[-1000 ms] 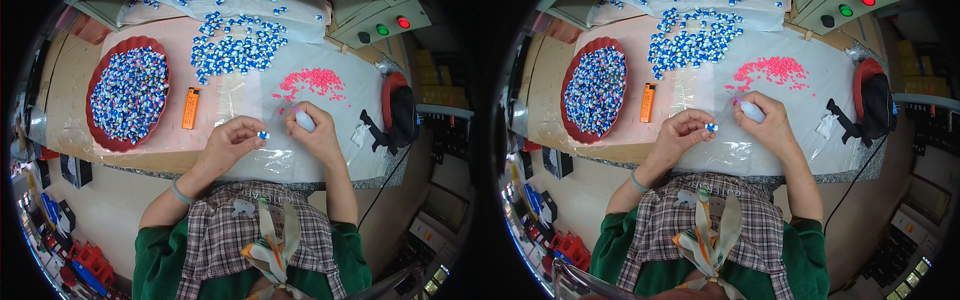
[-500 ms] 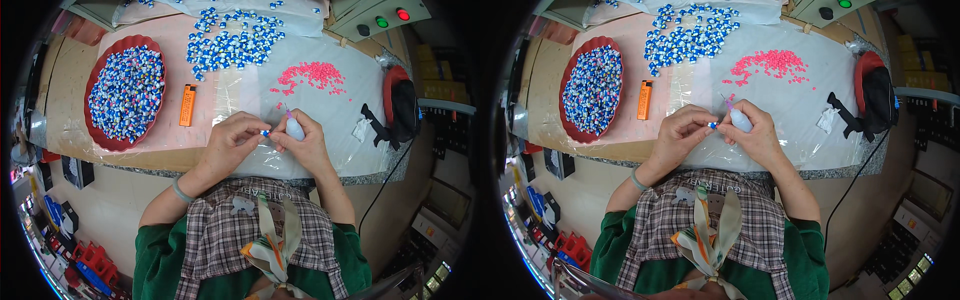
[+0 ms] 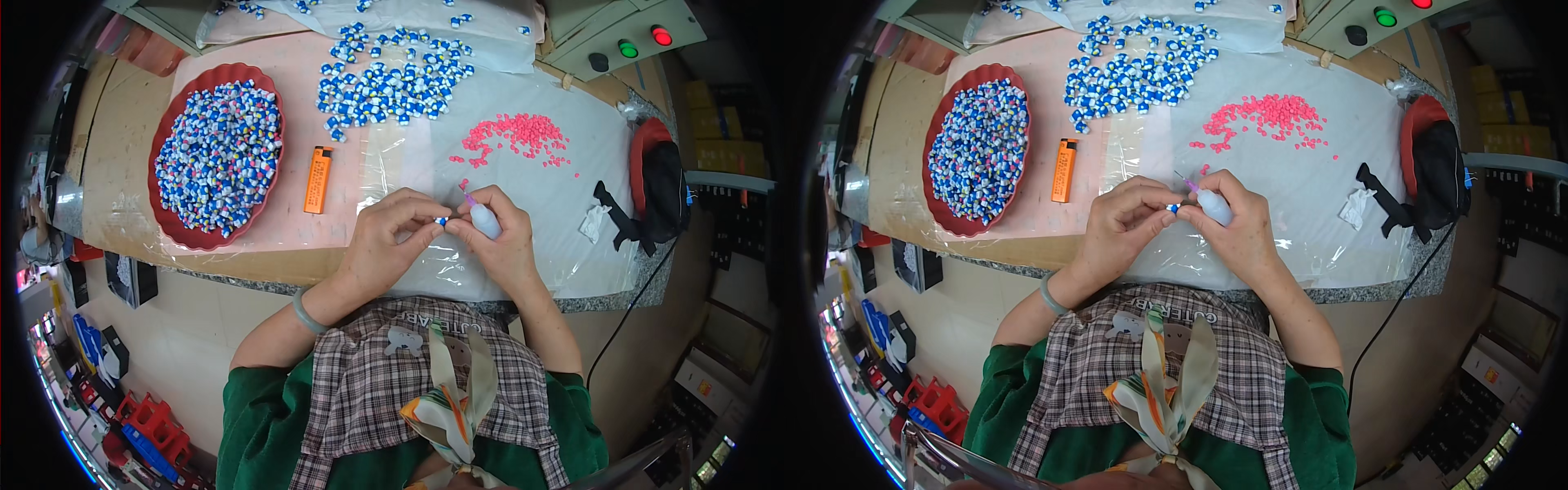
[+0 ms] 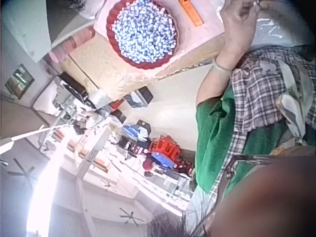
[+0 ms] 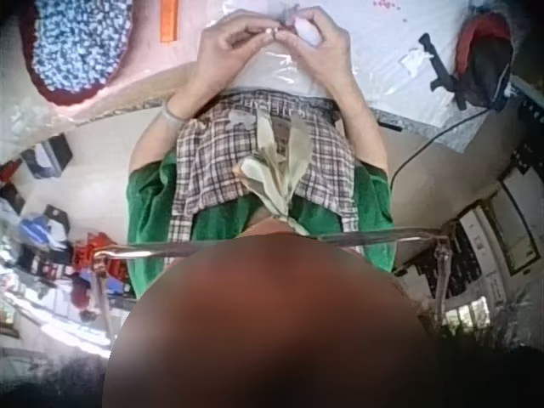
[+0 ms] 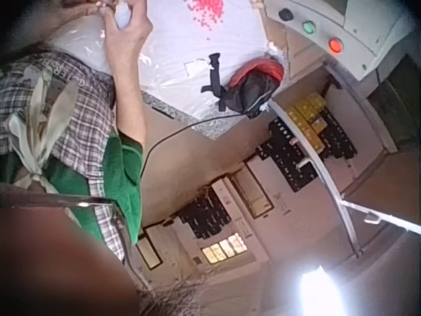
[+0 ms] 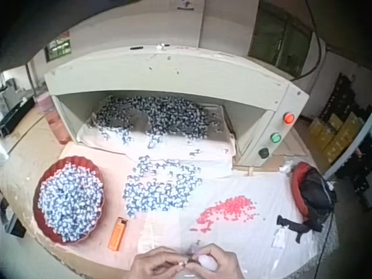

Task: Applying glue to small blue and pink plastic parts at a factory workbench.

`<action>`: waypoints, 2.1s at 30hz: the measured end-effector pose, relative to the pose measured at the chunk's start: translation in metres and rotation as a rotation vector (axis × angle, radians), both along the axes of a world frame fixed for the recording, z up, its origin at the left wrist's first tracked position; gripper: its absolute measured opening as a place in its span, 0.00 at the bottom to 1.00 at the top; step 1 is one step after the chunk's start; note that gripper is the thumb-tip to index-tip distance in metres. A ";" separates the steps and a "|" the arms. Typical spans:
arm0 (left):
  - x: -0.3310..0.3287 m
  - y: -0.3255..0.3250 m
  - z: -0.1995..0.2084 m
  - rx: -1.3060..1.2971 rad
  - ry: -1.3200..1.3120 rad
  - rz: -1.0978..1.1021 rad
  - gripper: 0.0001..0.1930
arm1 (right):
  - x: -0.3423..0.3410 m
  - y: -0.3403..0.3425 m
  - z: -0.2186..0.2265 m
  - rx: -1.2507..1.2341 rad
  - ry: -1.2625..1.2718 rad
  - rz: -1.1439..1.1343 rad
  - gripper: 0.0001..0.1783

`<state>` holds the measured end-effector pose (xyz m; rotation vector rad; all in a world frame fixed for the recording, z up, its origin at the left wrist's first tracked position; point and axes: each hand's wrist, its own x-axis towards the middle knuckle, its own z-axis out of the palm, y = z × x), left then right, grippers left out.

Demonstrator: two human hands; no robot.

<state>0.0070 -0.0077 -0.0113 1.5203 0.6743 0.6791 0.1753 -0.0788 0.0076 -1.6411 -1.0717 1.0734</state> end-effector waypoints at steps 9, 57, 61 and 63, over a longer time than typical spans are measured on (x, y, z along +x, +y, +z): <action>0.006 0.061 0.009 -0.034 0.108 0.063 0.10 | 0.013 -0.006 -0.011 0.140 0.025 -0.077 0.09; -0.006 0.007 0.014 -0.217 -0.057 -0.065 0.11 | 0.022 -0.018 0.026 0.440 -0.074 -0.206 0.22; -0.006 0.006 0.016 -0.175 0.008 -0.061 0.11 | 0.021 -0.024 0.032 0.427 -0.178 -0.176 0.23; -0.005 0.006 0.013 -0.144 0.023 -0.055 0.11 | 0.020 -0.025 0.031 0.499 -0.342 -0.133 0.23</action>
